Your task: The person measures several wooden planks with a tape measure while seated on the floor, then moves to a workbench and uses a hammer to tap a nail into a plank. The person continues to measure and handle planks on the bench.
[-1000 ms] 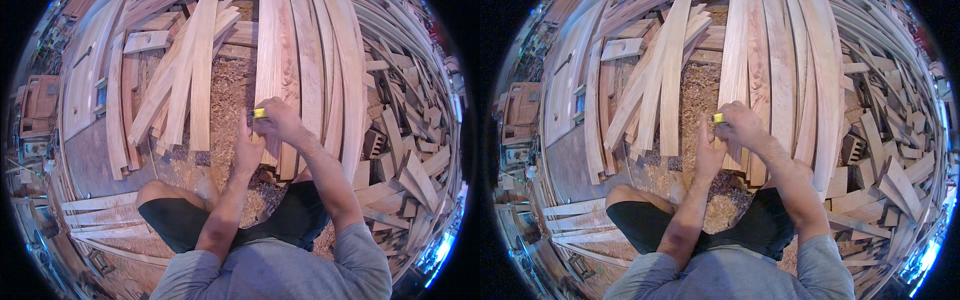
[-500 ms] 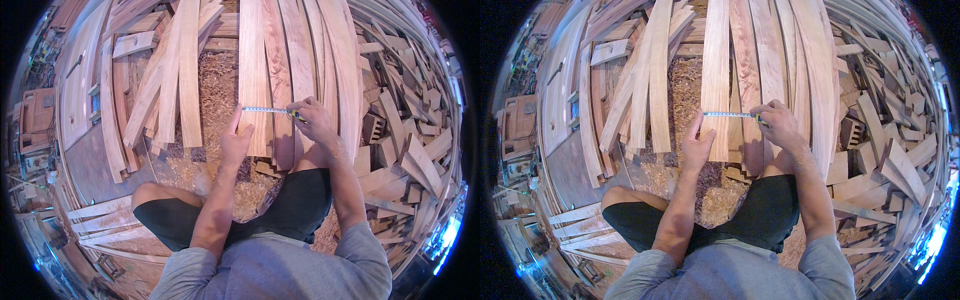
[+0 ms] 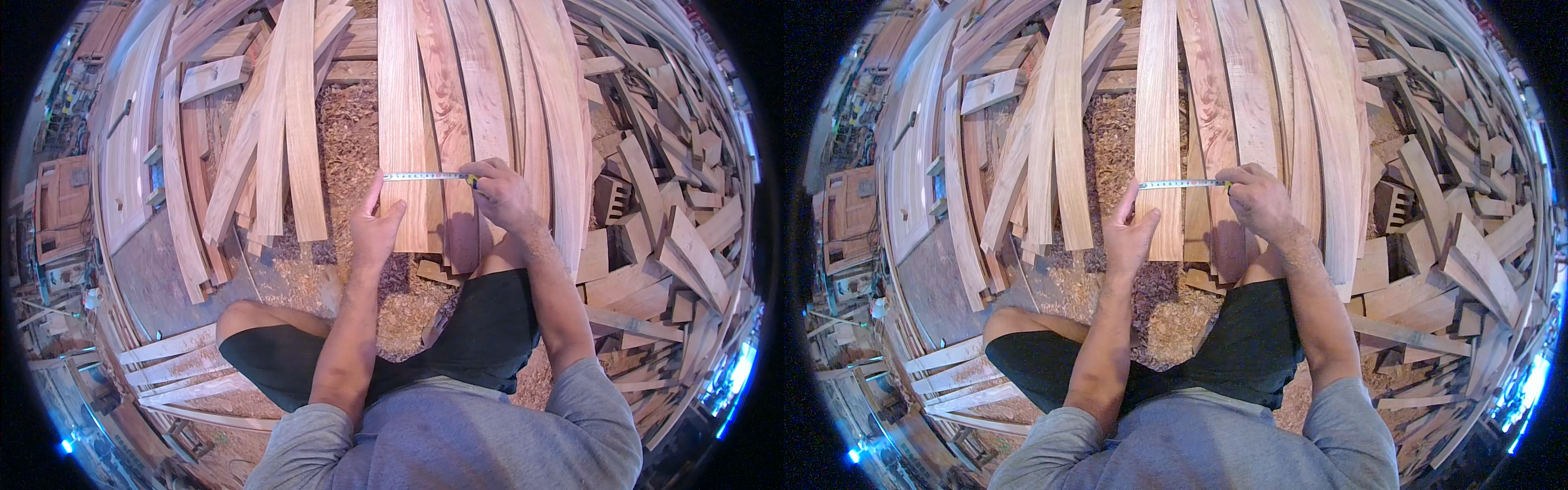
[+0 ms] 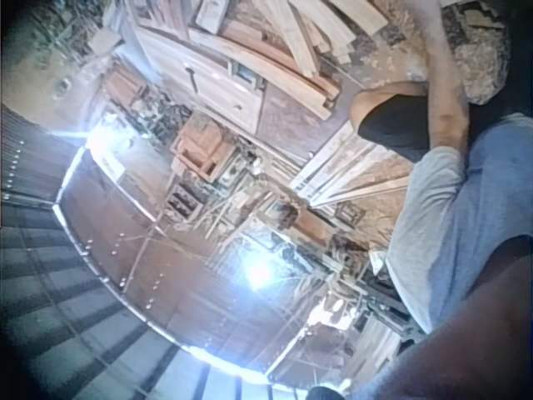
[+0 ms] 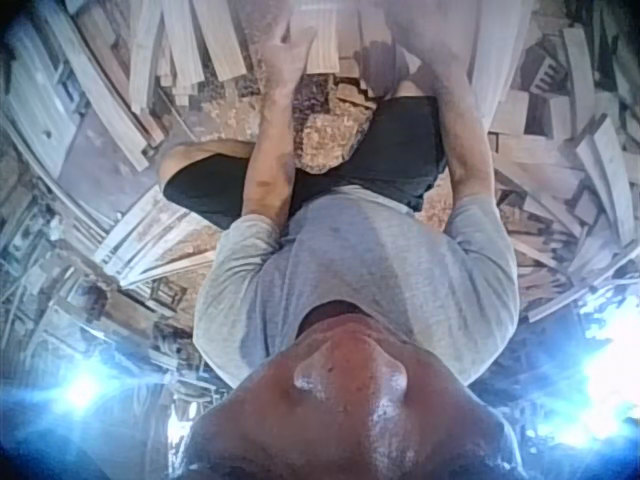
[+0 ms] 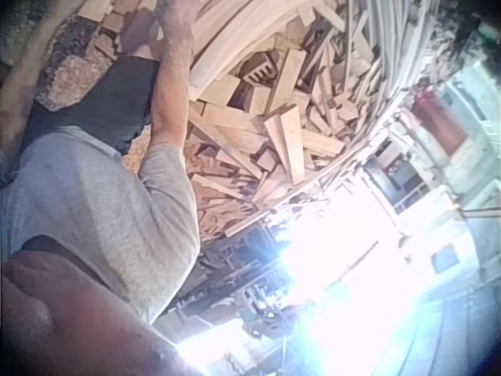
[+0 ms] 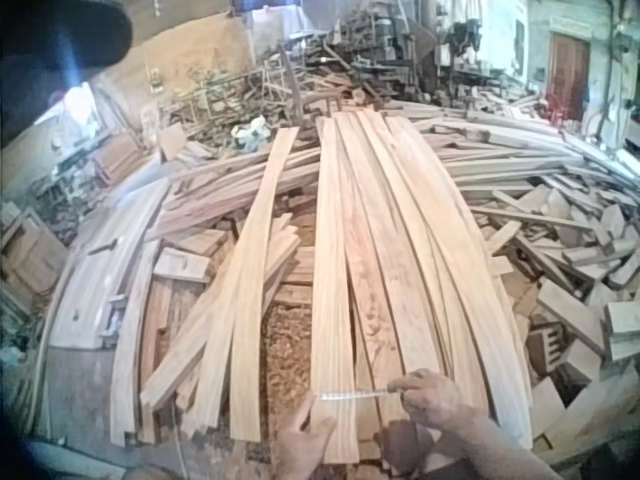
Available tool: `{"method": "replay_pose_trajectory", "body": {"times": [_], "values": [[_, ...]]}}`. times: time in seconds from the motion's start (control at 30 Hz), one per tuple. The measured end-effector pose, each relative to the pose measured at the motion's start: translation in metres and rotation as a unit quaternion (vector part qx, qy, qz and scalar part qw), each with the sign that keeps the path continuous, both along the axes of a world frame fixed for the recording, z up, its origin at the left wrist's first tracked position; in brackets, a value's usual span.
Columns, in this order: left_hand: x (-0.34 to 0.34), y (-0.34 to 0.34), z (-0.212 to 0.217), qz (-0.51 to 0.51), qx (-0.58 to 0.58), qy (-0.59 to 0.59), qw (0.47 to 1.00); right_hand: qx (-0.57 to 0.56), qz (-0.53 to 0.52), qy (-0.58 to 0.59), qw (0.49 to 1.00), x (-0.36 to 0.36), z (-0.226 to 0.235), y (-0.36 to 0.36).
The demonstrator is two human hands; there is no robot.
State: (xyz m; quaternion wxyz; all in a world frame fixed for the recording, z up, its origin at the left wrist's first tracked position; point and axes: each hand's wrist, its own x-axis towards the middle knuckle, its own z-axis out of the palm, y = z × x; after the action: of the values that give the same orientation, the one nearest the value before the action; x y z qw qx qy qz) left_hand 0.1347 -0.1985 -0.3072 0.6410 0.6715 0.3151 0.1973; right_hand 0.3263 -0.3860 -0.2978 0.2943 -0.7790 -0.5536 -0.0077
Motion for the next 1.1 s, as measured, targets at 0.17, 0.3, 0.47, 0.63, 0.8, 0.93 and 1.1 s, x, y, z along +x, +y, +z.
{"method": "replay_pose_trajectory", "body": {"times": [0.17,0.3,0.47,0.63,0.8,0.93,1.1], "values": [[0.0,0.002,0.003,-0.008,-0.007,0.017,1.0,0.002,0.0,-0.019,1.0,0.0,-0.001,-0.002],[-0.001,0.003,-0.001,0.001,0.029,0.074,0.997,0.001,-0.015,0.011,1.0,-0.009,-0.001,-0.002],[0.014,0.017,-0.029,0.012,-0.043,0.125,0.991,0.073,-0.109,0.075,0.988,-0.017,-0.001,0.009],[0.003,0.039,-0.045,0.188,-0.087,0.123,0.971,0.094,-0.167,0.12,0.974,-0.008,-0.006,0.008],[-0.051,0.087,-0.021,0.203,0.02,0.081,0.976,0.061,-0.213,0.185,0.957,-0.002,-0.013,0.003],[-0.067,0.136,-0.023,0.246,0.003,0.119,0.962,0.078,-0.232,0.221,0.944,-0.001,-0.015,0.005],[-0.073,0.18,-0.048,0.27,0.315,0.206,0.886,0.025,-0.221,0.236,0.946,-0.002,-0.017,0.005]]}}
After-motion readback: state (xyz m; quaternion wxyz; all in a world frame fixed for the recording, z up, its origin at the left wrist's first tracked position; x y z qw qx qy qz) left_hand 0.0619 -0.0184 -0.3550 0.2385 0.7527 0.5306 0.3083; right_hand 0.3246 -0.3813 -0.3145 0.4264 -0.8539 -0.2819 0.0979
